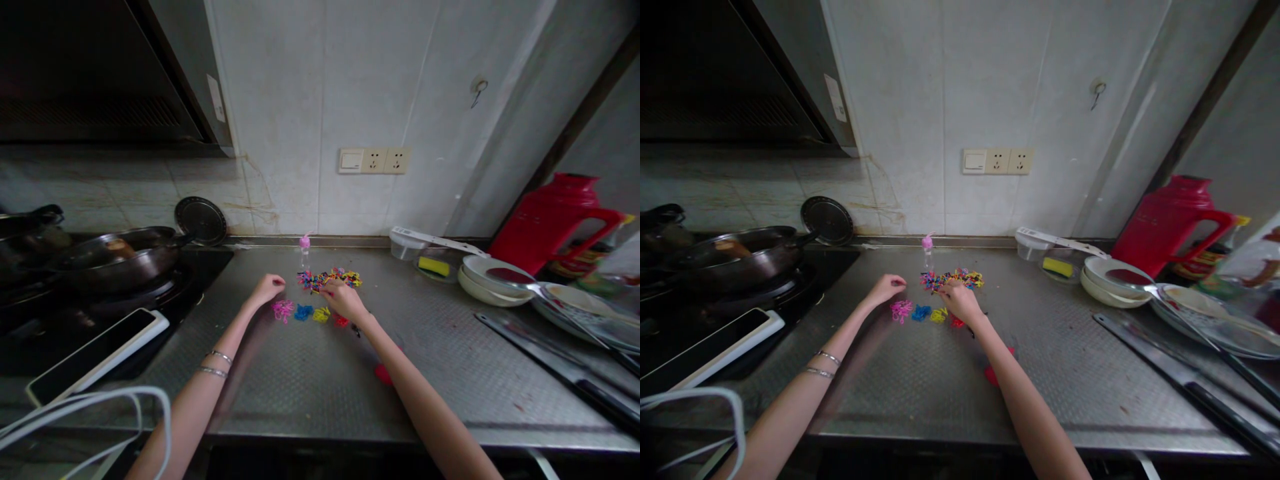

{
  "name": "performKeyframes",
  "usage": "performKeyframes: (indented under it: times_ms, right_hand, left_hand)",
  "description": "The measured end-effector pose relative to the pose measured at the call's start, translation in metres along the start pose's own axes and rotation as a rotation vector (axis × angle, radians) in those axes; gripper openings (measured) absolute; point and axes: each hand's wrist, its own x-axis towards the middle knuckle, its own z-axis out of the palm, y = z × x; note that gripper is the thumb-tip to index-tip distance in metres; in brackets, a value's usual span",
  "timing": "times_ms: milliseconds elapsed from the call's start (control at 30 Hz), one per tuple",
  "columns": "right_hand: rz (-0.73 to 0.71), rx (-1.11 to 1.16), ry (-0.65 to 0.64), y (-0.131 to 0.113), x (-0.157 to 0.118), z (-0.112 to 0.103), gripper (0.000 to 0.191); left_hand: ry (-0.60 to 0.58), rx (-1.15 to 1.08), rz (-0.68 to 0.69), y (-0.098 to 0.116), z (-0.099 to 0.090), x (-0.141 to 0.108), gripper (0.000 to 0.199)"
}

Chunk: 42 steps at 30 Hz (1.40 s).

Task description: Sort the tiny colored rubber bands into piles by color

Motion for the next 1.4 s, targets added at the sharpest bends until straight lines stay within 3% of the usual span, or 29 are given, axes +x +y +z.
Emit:
performKeyframes:
  times_ms: [133,267,500,800,1067,1267,1400]
  right_hand:
    - [0.06,-0.027,0.01,0.014,-0.002,-0.006,0.029]
    - [0.102,-0.052,0.014,0.022,-0.005,-0.01,0.029]
    - [0.159,-0.065,0.021,0.026,-0.007,-0.015,0.028]
    - [0.199,-0.101,0.038,0.033,-0.01,-0.019,0.028]
    - [0.234,-0.058,0.094,0.046,-0.01,-0.017,0.026]
    - [0.279,-0.054,0.044,0.054,-0.013,-0.012,0.025]
    - [0.269,-0.068,0.009,0.054,-0.014,-0.009,0.025]
  left_hand:
    - [-0.041,0.131,0.043,0.008,0.007,0.007,0.023]
    - [0.023,0.257,-0.004,0.021,0.018,0.014,0.024]
    - [0.04,0.221,0.033,0.029,0.032,0.02,0.019]
    - [0.078,0.19,-0.018,0.028,0.036,0.016,0.017]
    - [-0.004,0.148,0.181,0.057,0.044,-0.003,0.018]
    - [-0.138,0.143,0.415,0.097,0.063,-0.029,0.018]
    - [-0.202,0.174,0.476,0.108,0.073,-0.043,0.019]
